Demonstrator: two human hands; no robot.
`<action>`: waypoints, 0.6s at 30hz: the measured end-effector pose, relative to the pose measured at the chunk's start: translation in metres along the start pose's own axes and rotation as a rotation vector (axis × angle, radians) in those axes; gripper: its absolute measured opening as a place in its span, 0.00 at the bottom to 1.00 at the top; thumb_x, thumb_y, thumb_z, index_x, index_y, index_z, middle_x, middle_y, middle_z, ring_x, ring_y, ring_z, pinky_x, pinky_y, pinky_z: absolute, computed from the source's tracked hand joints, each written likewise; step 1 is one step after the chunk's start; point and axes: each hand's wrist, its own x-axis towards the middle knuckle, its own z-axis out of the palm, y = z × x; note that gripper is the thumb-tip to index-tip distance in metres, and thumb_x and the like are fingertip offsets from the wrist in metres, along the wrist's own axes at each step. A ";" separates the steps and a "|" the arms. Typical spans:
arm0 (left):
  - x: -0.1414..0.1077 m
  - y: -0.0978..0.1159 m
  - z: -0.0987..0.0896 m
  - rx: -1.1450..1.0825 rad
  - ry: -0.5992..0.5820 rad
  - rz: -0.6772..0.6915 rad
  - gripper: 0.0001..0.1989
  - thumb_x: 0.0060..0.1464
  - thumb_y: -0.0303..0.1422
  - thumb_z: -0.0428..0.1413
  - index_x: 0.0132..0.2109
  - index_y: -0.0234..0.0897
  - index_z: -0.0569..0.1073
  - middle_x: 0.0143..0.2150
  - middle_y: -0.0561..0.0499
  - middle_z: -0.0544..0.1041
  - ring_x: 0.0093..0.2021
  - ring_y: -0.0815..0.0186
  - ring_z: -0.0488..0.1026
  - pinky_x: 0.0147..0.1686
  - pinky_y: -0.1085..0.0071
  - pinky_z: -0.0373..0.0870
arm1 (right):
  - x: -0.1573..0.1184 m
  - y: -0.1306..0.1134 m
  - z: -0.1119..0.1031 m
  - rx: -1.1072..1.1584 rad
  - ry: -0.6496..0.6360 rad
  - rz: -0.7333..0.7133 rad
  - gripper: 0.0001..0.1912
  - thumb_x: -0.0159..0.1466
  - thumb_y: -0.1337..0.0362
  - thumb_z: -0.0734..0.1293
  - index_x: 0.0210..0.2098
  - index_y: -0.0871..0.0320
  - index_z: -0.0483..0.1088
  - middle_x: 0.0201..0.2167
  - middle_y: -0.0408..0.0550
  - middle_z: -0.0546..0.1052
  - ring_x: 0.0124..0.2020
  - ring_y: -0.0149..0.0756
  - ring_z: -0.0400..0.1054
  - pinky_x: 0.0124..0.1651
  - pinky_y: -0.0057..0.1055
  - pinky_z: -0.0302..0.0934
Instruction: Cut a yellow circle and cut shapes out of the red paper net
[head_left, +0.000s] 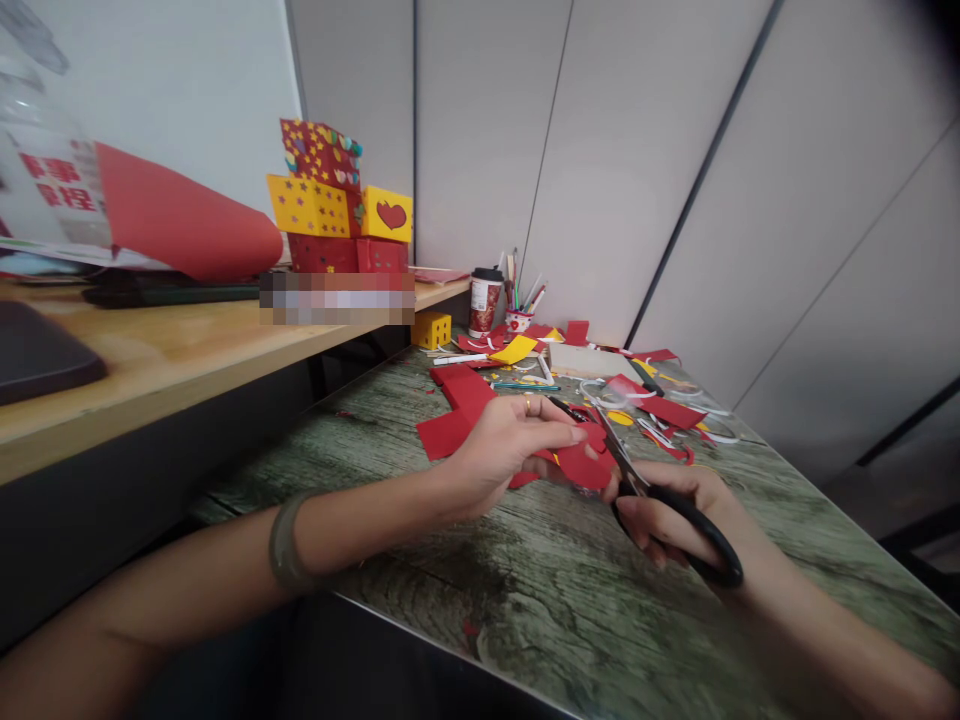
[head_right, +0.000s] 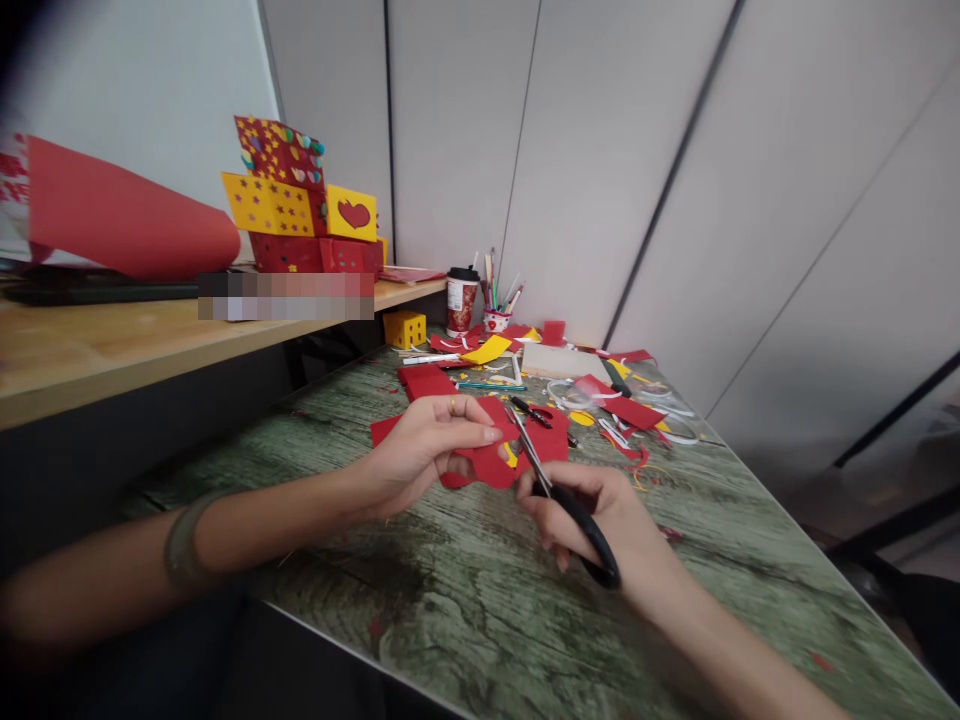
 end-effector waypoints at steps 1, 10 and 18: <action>0.000 0.000 -0.001 0.005 -0.005 0.009 0.06 0.43 0.27 0.57 0.27 0.31 0.67 0.23 0.52 0.70 0.21 0.75 0.67 0.18 0.81 0.61 | 0.001 0.002 0.000 0.001 0.000 0.015 0.05 0.50 0.64 0.64 0.20 0.57 0.63 0.11 0.35 0.60 0.11 0.22 0.53 0.12 0.19 0.47; 0.002 -0.001 -0.003 -0.028 -0.023 0.070 0.05 0.43 0.26 0.58 0.28 0.30 0.69 0.24 0.51 0.72 0.24 0.74 0.68 0.23 0.78 0.65 | 0.000 0.004 -0.002 -0.053 0.003 0.034 0.04 0.52 0.64 0.63 0.24 0.58 0.65 0.11 0.34 0.59 0.11 0.22 0.53 0.13 0.18 0.49; 0.003 -0.003 -0.005 -0.109 -0.009 0.067 0.06 0.43 0.26 0.59 0.30 0.30 0.69 0.26 0.50 0.73 0.25 0.74 0.70 0.26 0.78 0.66 | -0.002 0.002 -0.002 -0.064 0.001 0.041 0.04 0.52 0.64 0.63 0.23 0.58 0.64 0.12 0.34 0.59 0.12 0.22 0.52 0.13 0.18 0.49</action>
